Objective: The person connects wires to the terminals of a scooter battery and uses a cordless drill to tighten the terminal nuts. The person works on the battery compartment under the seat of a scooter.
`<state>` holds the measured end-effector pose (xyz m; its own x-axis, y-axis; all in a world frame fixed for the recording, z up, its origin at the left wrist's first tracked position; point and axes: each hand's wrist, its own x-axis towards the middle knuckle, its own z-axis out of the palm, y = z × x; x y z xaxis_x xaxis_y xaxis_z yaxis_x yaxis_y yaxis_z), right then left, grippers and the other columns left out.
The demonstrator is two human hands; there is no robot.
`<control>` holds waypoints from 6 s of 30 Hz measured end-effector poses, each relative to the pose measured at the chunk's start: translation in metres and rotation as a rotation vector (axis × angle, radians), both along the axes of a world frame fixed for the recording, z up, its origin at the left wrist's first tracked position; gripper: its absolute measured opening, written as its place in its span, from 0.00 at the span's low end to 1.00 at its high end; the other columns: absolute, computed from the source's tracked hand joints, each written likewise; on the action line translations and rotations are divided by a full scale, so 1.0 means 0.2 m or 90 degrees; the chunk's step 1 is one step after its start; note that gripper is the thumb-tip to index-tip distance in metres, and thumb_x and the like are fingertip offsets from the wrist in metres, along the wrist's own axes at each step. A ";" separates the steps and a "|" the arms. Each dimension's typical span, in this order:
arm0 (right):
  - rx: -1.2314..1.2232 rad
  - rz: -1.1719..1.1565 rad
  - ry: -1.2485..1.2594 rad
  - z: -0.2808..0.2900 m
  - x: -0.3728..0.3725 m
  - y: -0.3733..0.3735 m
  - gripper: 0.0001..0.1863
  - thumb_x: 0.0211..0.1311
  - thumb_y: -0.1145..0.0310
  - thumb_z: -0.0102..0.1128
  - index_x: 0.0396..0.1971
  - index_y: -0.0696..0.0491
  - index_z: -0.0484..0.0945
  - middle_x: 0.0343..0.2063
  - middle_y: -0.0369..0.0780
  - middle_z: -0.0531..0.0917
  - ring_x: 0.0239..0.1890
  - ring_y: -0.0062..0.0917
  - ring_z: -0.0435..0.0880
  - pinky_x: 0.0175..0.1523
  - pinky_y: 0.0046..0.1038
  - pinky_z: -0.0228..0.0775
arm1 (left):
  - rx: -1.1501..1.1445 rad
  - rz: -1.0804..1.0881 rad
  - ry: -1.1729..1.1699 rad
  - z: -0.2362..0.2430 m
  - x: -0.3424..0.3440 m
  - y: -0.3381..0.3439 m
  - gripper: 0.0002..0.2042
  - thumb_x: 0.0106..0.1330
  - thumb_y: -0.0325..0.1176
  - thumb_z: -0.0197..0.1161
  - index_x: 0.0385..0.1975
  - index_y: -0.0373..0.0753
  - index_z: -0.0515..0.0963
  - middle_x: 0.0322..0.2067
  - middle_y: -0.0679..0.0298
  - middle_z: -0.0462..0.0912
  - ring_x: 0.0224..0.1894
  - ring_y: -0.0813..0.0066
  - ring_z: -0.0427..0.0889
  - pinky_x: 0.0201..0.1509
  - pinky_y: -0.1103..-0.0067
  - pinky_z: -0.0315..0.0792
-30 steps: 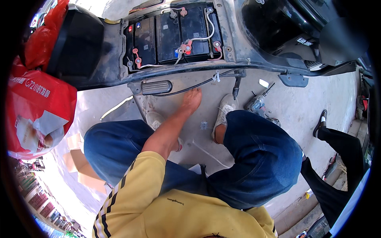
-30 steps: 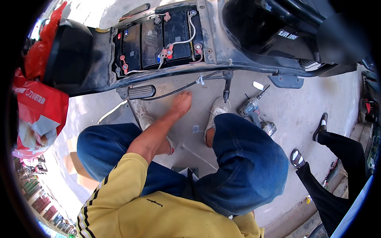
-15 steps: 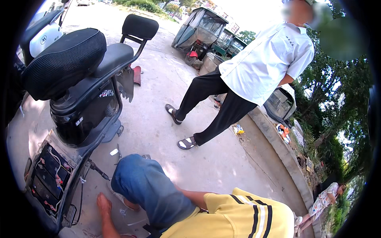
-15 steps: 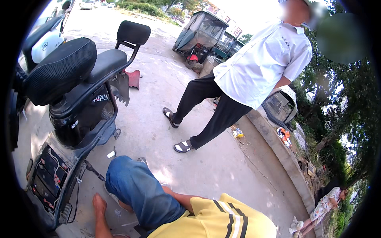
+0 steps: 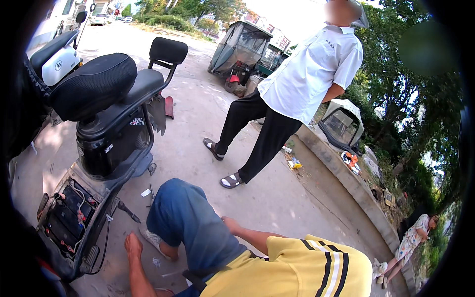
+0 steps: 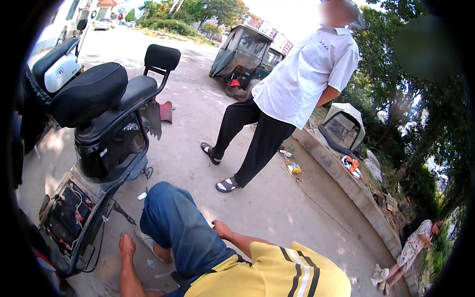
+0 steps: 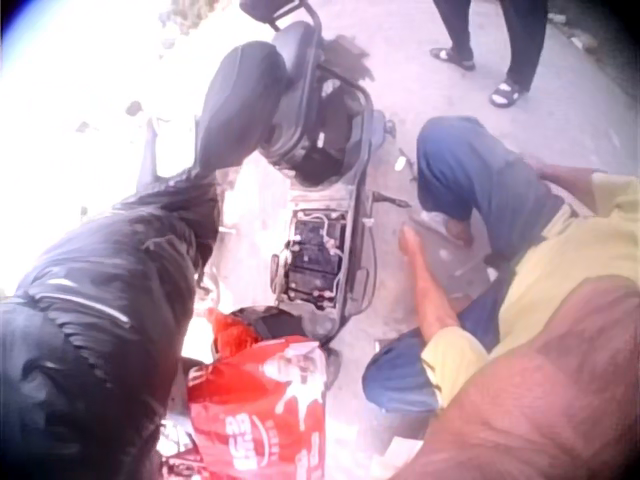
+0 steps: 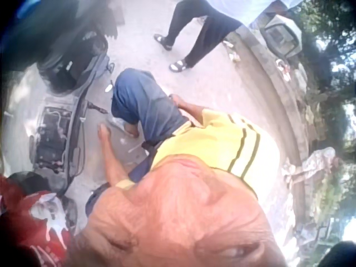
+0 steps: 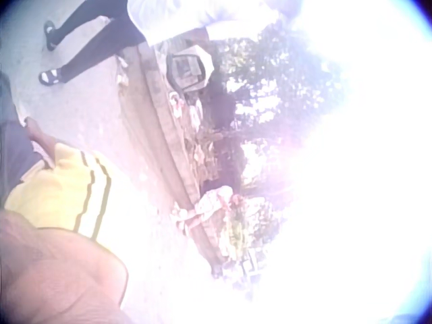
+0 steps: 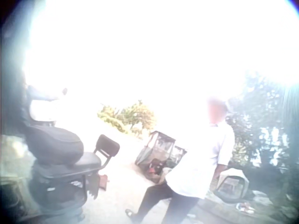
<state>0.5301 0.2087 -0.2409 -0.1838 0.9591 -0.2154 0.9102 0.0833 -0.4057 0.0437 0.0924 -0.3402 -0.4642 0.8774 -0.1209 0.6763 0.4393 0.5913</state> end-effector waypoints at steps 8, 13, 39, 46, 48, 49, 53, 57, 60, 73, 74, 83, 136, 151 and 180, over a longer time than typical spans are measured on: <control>0.075 -0.054 0.182 0.51 -0.30 0.29 0.26 0.62 0.71 0.67 0.59 0.64 0.79 0.44 0.46 0.91 0.49 0.32 0.91 0.57 0.32 0.80 | -0.036 0.006 0.006 0.12 -0.02 0.01 0.06 0.59 0.22 0.67 0.35 0.34 0.87 0.41 0.43 0.89 0.49 0.41 0.88 0.55 0.57 0.81; 0.173 0.020 0.302 1.00 -0.66 0.40 0.23 0.68 0.69 0.66 0.60 0.62 0.79 0.46 0.45 0.91 0.50 0.30 0.90 0.60 0.32 0.79 | -0.039 -0.006 0.014 0.21 -0.01 0.02 0.05 0.60 0.23 0.68 0.34 0.32 0.88 0.40 0.42 0.88 0.48 0.40 0.88 0.54 0.57 0.81; 0.244 0.635 0.456 1.42 -2.53 -0.15 0.06 0.48 0.76 0.65 0.25 0.62 0.83 0.27 0.57 0.84 0.38 0.57 0.85 0.43 0.51 0.77 | -0.023 -0.135 0.350 1.71 -0.71 -0.30 0.06 0.66 0.26 0.59 0.35 0.28 0.80 0.35 0.40 0.85 0.42 0.38 0.83 0.43 0.51 0.74; 0.062 0.715 0.270 1.16 -2.76 -0.11 0.09 0.48 0.73 0.68 0.26 0.63 0.86 0.32 0.58 0.87 0.42 0.51 0.89 0.47 0.46 0.81 | 0.090 0.082 0.250 1.54 -0.78 -0.74 0.03 0.66 0.21 0.57 0.33 0.27 0.75 0.31 0.36 0.79 0.40 0.34 0.80 0.41 0.54 0.71; 0.036 0.709 0.214 1.05 -2.73 -0.09 0.10 0.48 0.72 0.69 0.28 0.63 0.87 0.33 0.57 0.88 0.42 0.50 0.89 0.48 0.45 0.81 | 0.085 0.055 0.258 1.51 -0.75 -0.76 0.02 0.65 0.20 0.58 0.34 0.27 0.75 0.31 0.36 0.79 0.39 0.33 0.80 0.41 0.54 0.71; 0.033 0.696 0.185 1.00 -2.68 -0.07 0.10 0.48 0.71 0.69 0.29 0.63 0.88 0.34 0.56 0.88 0.43 0.50 0.89 0.49 0.44 0.82 | 0.073 0.051 0.228 1.51 -0.73 -0.71 0.02 0.65 0.19 0.58 0.34 0.27 0.76 0.31 0.37 0.79 0.39 0.33 0.80 0.41 0.54 0.71; 0.009 0.658 0.144 1.04 -2.55 -0.01 0.13 0.52 0.68 0.71 0.31 0.63 0.89 0.35 0.54 0.89 0.45 0.47 0.90 0.51 0.41 0.83 | 0.068 0.023 0.185 1.36 -0.73 -0.63 0.04 0.63 0.17 0.57 0.36 0.26 0.77 0.30 0.37 0.80 0.39 0.32 0.80 0.40 0.55 0.71; 0.010 0.731 0.161 1.12 -2.76 -0.08 0.14 0.52 0.67 0.72 0.32 0.64 0.89 0.37 0.55 0.89 0.47 0.46 0.90 0.51 0.40 0.83 | 0.075 0.083 0.163 1.37 -0.88 -0.75 0.05 0.62 0.17 0.59 0.36 0.26 0.75 0.31 0.38 0.77 0.38 0.35 0.77 0.44 0.57 0.71; 0.005 0.709 0.119 1.09 -2.70 0.00 0.13 0.51 0.70 0.70 0.33 0.65 0.89 0.38 0.55 0.89 0.47 0.46 0.90 0.51 0.40 0.83 | 0.102 0.078 0.111 1.39 -0.84 -0.63 0.07 0.60 0.16 0.59 0.37 0.26 0.75 0.32 0.39 0.77 0.38 0.37 0.76 0.46 0.57 0.70; 0.028 0.720 0.129 0.92 -2.69 0.06 0.12 0.49 0.72 0.67 0.32 0.65 0.88 0.36 0.57 0.88 0.48 0.50 0.89 0.54 0.43 0.82 | 0.164 0.044 0.204 1.29 -0.93 -0.53 0.06 0.60 0.17 0.58 0.36 0.29 0.74 0.29 0.44 0.74 0.34 0.44 0.75 0.42 0.61 0.69; 0.025 0.754 0.140 0.93 -2.77 0.01 0.12 0.49 0.72 0.67 0.32 0.65 0.88 0.36 0.58 0.88 0.48 0.50 0.89 0.54 0.43 0.81 | 0.183 0.076 0.239 1.31 -0.95 -0.61 0.06 0.61 0.16 0.58 0.36 0.29 0.74 0.29 0.44 0.75 0.35 0.44 0.76 0.42 0.61 0.70; -0.250 0.720 0.242 0.72 -2.85 -0.15 0.17 0.63 0.58 0.70 0.40 0.57 0.90 0.45 0.54 0.89 0.52 0.50 0.87 0.57 0.44 0.79 | 0.005 0.183 0.106 1.56 -0.84 -0.72 0.05 0.70 0.23 0.61 0.42 0.33 0.80 0.37 0.42 0.85 0.45 0.37 0.84 0.46 0.56 0.76; 0.046 0.574 0.199 0.68 -2.86 -0.38 0.13 0.59 0.60 0.67 0.31 0.56 0.85 0.36 0.50 0.88 0.44 0.50 0.87 0.49 0.47 0.79 | 0.206 0.184 -0.114 1.28 -0.99 -0.54 0.07 0.69 0.25 0.66 0.44 0.31 0.82 0.35 0.55 0.87 0.39 0.66 0.85 0.48 0.70 0.77; -0.031 0.582 0.300 0.65 -2.82 -0.33 0.12 0.56 0.64 0.71 0.28 0.59 0.82 0.33 0.48 0.85 0.40 0.47 0.85 0.47 0.43 0.75 | 0.228 0.132 -0.121 1.23 -0.96 -0.50 0.05 0.69 0.23 0.66 0.42 0.32 0.84 0.32 0.64 0.84 0.35 0.78 0.81 0.44 0.75 0.77; -0.053 0.647 -0.033 0.81 -2.89 -0.17 0.14 0.64 0.60 0.68 0.44 0.51 0.90 0.48 0.48 0.90 0.55 0.45 0.88 0.58 0.44 0.80 | 0.087 0.246 -0.236 1.11 -1.12 -0.34 0.08 0.65 0.28 0.69 0.38 0.32 0.89 0.29 0.57 0.89 0.31 0.72 0.87 0.39 0.73 0.80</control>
<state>-0.0481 0.1753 -0.0788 -0.8907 0.3366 -0.3055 0.4418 0.7992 -0.4076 -0.1812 0.0242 -0.1190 -0.7036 0.6706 -0.2350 0.2160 0.5169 0.8284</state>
